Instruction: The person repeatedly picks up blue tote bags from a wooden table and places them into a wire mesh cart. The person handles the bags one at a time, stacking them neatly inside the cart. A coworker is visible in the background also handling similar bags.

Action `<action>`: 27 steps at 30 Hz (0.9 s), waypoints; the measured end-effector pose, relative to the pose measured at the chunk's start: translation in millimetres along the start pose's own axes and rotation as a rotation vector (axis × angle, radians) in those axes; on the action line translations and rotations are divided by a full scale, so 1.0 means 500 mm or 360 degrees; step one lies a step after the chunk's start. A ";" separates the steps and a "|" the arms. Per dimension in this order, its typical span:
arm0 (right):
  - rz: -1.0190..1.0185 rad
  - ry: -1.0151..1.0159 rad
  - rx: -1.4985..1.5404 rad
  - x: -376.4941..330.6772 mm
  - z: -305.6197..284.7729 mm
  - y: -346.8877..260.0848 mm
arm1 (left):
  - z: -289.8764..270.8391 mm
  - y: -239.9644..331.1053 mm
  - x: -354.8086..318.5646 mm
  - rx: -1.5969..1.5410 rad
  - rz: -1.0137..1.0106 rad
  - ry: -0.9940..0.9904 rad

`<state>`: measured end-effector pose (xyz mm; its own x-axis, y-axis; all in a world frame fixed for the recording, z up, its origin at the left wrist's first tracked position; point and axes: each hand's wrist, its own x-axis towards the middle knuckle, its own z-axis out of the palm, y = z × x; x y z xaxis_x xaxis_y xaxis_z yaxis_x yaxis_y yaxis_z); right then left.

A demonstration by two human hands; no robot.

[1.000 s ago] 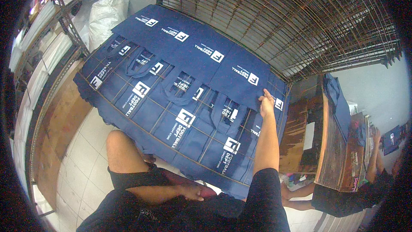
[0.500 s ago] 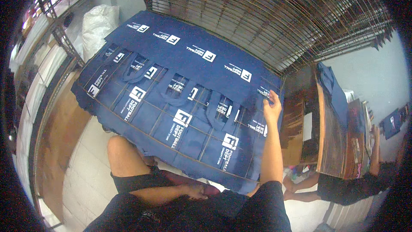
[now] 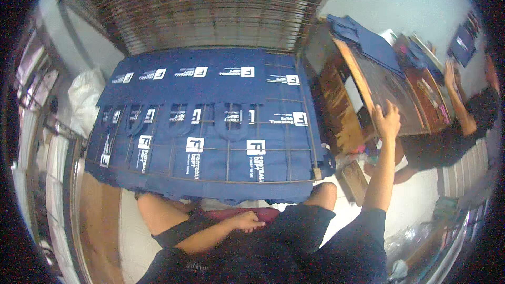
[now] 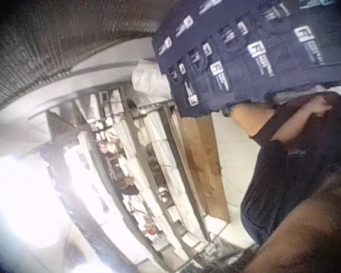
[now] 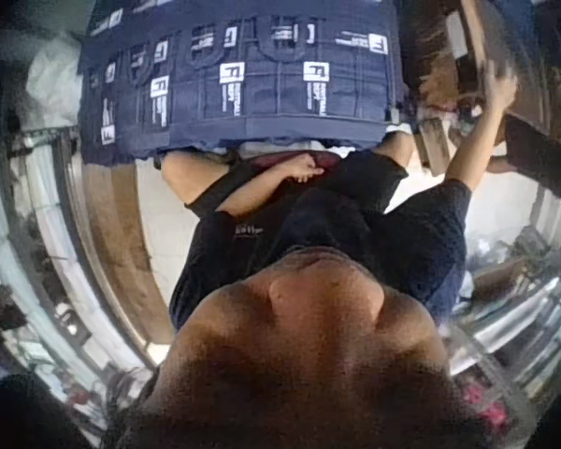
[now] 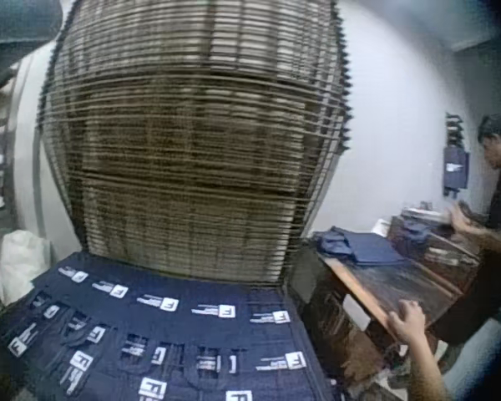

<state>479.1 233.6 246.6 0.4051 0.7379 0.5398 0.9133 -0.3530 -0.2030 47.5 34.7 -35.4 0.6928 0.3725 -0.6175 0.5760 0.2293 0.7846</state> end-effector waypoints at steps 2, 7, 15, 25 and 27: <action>0.0065 -0.0083 -0.0255 -0.008 0.032 0.053 | -0.001 0.004 -0.003 0.0041 -0.0020 0.0010; 0.0102 -0.0254 -0.0086 -0.018 0.016 0.015 | 0.003 0.003 -0.007 0.0019 -0.0100 0.0068; 0.0281 -0.0280 0.0125 0.013 0.008 0.030 | 0.018 0.000 -0.020 0.0191 -0.0037 0.0279; 0.0992 0.0261 0.3134 0.198 0.075 0.153 | 0.025 0.025 -0.031 0.0310 -0.0094 0.0338; 0.1020 0.0301 0.3374 0.224 0.091 0.168 | 0.030 0.013 -0.026 0.0239 -0.0109 0.0340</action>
<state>603.1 313.1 252.9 0.6902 0.7189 0.0826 -0.5509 0.5960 -0.5841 48.7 18.1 -23.3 0.5516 0.5458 -0.6307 0.6874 0.1308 0.7144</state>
